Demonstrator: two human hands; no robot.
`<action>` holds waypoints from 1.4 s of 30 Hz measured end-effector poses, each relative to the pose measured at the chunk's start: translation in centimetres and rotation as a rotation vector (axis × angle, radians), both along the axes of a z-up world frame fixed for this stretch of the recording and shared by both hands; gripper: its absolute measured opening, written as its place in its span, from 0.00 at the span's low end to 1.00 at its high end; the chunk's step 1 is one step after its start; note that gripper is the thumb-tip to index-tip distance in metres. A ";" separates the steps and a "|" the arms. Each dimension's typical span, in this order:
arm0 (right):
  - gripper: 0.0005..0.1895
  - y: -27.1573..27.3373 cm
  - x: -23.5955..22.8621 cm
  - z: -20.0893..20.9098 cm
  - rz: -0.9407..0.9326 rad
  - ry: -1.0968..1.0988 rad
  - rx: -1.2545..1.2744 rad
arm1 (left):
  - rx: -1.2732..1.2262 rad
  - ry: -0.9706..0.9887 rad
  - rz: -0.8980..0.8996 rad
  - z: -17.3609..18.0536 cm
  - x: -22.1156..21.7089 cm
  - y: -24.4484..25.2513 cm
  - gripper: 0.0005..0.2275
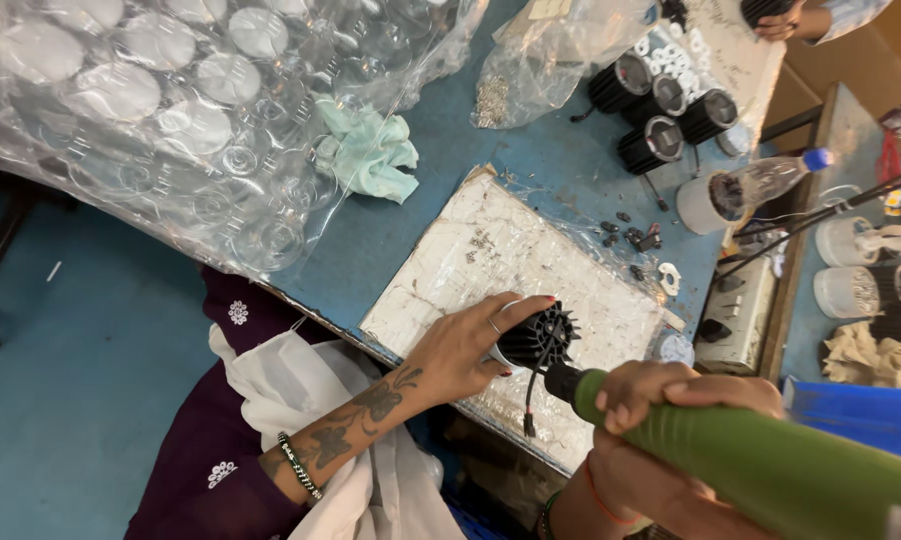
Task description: The person assembles LED light fixtures by inserting a white diffuser into a black heat sink, securing it with a screwdriver, and attaching wires. The person repeats this process for multiple units, placing finished items into a blue bin.
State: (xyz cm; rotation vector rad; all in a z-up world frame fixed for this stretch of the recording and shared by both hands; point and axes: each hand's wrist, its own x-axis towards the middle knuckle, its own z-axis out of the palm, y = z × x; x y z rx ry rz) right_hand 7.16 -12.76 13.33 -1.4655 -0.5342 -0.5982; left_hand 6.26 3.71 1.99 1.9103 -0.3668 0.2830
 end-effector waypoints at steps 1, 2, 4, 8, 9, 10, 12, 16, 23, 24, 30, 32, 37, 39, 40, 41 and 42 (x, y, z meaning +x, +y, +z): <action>0.50 0.2 -0.1 0.4 0.017 0.013 0.009 | -0.013 -0.013 -0.003 0.1 -0.2 0.2 0.45; 0.51 0.3 -0.2 0.7 -0.009 0.016 0.010 | -0.026 -0.026 -0.006 0.2 -0.3 0.4 0.45; 0.52 0.3 -0.2 1.1 -0.106 0.025 0.003 | -0.021 -0.045 -0.004 0.3 -0.3 0.5 0.45; 0.51 -2.0 -0.5 1.2 0.158 0.041 0.386 | -0.004 -0.023 -0.023 0.3 -0.4 0.5 0.46; 0.51 -2.8 -0.5 1.1 0.203 0.038 0.426 | -0.006 -0.008 -0.032 0.3 -0.4 0.6 0.46; 0.50 -3.7 -0.4 1.1 0.247 0.020 0.453 | -0.008 0.007 -0.040 0.2 -0.4 0.6 0.45; 0.48 -5.3 -0.2 0.7 0.223 -0.003 0.448 | -0.009 0.019 -0.044 0.0 -0.4 0.6 0.45; 0.45 -7.6 0.3 -0.1 0.108 -0.033 0.403 | -0.024 -0.063 -0.001 -0.6 -0.4 0.4 0.43; 0.42 -9.1 -0.2 -0.6 -0.002 -0.052 0.351 | -0.045 -0.116 0.023 -1.5 -0.6 0.2 0.42; 0.41 -9.1 -0.2 -0.5 -0.018 -0.056 0.344 | -0.053 -0.079 0.013 -1.6 -0.5 0.1 0.43; 0.40 -6.7 -0.4 0.3 -0.188 -0.109 0.217 | -0.005 0.087 0.008 -1.6 0.0 -0.3 0.49; 0.38 -5.3 -0.9 -0.1 -0.350 -0.189 0.076 | 0.064 0.102 0.047 -1.7 -0.2 -0.5 0.47; 0.26 -3.2 -1.8 -3.5 -0.724 -0.302 -0.123 | 0.055 -0.060 0.060 -2.0 0.3 -0.9 0.42; 0.22 -2.9 -2.0 -6.1 -0.655 -0.203 0.005 | 0.045 -0.110 0.069 -1.8 0.4 -1.0 0.41; 0.21 -2.5 -2.1 -7.8 -0.542 -0.123 0.078 | 0.029 -0.109 0.072 -1.5 0.3 -0.9 0.40; 0.19 -2.4 -2.4 -9.4 -0.388 0.077 0.221 | 0.012 -0.112 0.075 -1.2 0.5 -0.9 0.39; 0.19 -2.5 -2.8 -11.0 -0.227 0.275 0.360 | 0.029 -0.146 0.087 -0.7 0.7 -0.9 0.37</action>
